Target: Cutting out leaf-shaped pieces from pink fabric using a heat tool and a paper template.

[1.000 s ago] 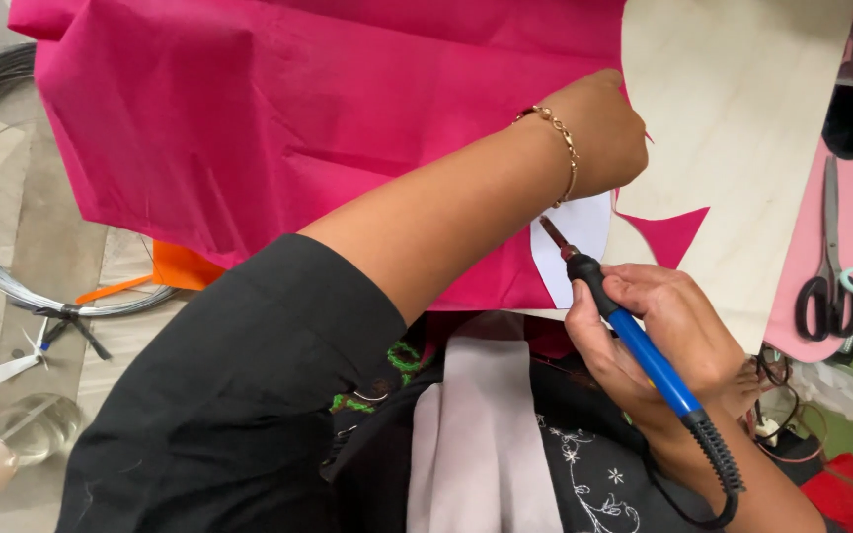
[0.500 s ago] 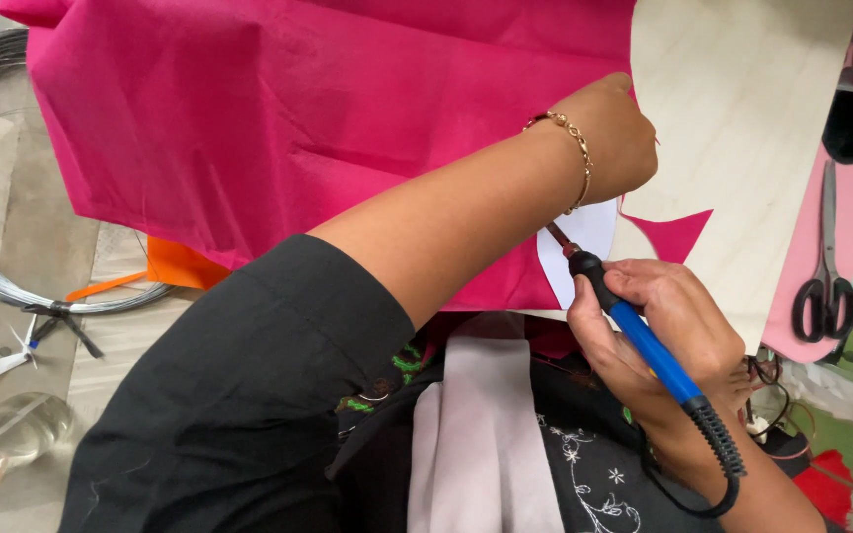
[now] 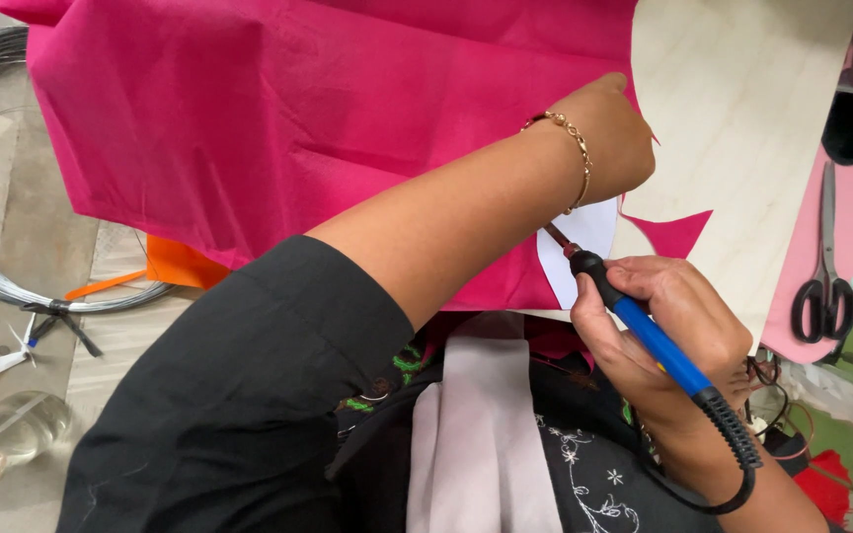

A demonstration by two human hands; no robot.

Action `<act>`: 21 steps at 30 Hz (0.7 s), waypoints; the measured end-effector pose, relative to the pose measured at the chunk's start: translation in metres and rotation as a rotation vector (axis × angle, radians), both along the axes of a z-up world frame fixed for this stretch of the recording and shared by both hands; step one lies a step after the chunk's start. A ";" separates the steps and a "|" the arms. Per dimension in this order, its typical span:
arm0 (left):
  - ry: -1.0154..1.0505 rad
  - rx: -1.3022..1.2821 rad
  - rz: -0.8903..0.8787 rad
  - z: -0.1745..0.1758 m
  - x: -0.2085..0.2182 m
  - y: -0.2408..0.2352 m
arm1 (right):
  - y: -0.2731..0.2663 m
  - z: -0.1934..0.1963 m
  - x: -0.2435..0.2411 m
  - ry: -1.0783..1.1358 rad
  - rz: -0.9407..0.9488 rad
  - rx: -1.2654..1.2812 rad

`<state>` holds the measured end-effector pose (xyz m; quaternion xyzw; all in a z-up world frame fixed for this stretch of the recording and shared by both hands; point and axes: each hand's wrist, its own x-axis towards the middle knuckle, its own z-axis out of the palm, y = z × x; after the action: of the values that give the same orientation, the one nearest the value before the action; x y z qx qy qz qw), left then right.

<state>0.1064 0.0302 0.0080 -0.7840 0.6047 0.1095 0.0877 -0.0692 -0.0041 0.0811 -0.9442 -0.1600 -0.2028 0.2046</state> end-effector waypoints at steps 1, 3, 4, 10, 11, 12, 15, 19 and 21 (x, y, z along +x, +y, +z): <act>0.000 0.000 0.000 0.000 0.001 0.000 | 0.001 0.001 0.000 0.000 0.000 0.000; 0.030 0.019 0.010 0.000 0.002 0.001 | 0.002 0.004 0.001 0.019 0.001 0.017; 0.030 0.019 0.010 0.002 0.002 0.001 | 0.002 0.004 0.001 0.018 0.001 0.018; 0.032 0.055 0.031 0.006 -0.001 0.003 | 0.000 0.006 0.001 0.038 -0.002 0.021; 0.029 0.048 0.037 0.007 -0.001 0.004 | 0.000 0.006 0.002 0.037 -0.002 0.024; 0.026 0.041 0.044 0.007 -0.002 0.004 | 0.000 0.006 0.002 0.035 -0.002 0.026; 0.041 0.078 0.048 0.010 -0.002 0.003 | -0.001 0.007 0.001 0.040 -0.005 0.020; 0.047 0.092 0.051 0.011 -0.003 0.004 | -0.002 0.008 0.001 0.037 0.005 0.025; 0.035 0.090 0.050 0.010 -0.003 0.004 | -0.002 0.008 0.000 0.043 0.005 0.028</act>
<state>0.1031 0.0340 0.0181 -0.7921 0.5807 0.1526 0.1096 -0.0690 -0.0062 0.0894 -0.9450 -0.1551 -0.1839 0.2217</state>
